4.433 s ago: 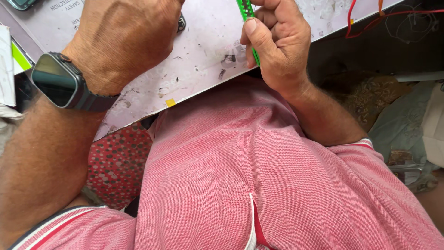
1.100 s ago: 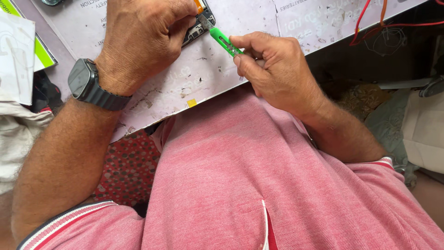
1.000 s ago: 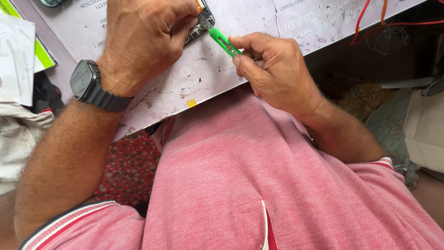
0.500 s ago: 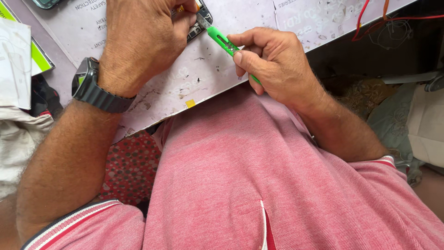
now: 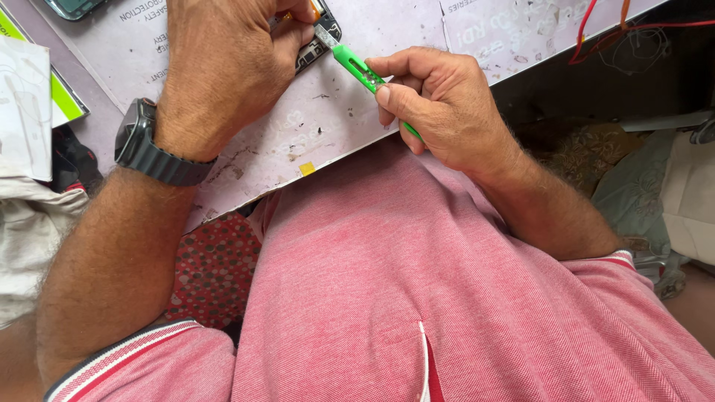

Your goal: The person uses a green utility knife to scrape and clean the edges of a Samsung smartphone battery and the internal chassis. They carefully maneuver the blade along the battery connector and the phone's frame, likely removing old adhesive or debris to prepare for reassembly.

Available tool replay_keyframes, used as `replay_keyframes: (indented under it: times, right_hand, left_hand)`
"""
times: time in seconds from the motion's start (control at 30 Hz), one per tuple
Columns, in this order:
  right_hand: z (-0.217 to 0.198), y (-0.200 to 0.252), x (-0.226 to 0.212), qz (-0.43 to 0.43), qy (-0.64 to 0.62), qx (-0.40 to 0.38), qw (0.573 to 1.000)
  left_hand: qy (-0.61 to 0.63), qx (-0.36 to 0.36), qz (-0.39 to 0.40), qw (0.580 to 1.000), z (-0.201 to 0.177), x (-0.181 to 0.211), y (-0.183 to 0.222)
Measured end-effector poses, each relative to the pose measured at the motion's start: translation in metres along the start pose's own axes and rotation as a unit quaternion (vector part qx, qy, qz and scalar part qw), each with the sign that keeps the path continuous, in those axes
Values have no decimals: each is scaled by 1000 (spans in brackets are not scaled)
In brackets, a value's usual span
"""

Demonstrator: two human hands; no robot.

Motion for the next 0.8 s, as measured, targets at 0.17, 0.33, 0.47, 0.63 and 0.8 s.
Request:
replay_keyframes:
  times: [0.17, 0.33, 0.47, 0.63, 0.8]
  right_hand:
    - [-1, 1, 1, 12, -17, 10, 1000]
    - [-2, 1, 2, 8, -9, 0, 1000]
    - [-4, 1, 5, 0, -28, 3, 1000]
    - [-9, 6, 8, -25, -21, 18, 999]
    - [-16, 4, 9, -81, -45, 6, 996]
  left_hand:
    - [44, -18, -12, 999, -1, -3, 1]
    - [62, -28, -2, 998, -4, -6, 1]
    - [26, -37, 3, 999, -6, -5, 2]
    - [-95, -27, 49, 994, -8, -3, 4]
    - [-131, -19, 88, 987, -5, 3, 1]
Point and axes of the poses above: each hand's wrist, its own y-axis away from the middle knuckle, its own z-axis out of the palm, x = y × z, the point moved 3 cm from there along -y, towards the middle knuckle, and after that the axes turned 12 degrees about -y, right-handed, at the moved point
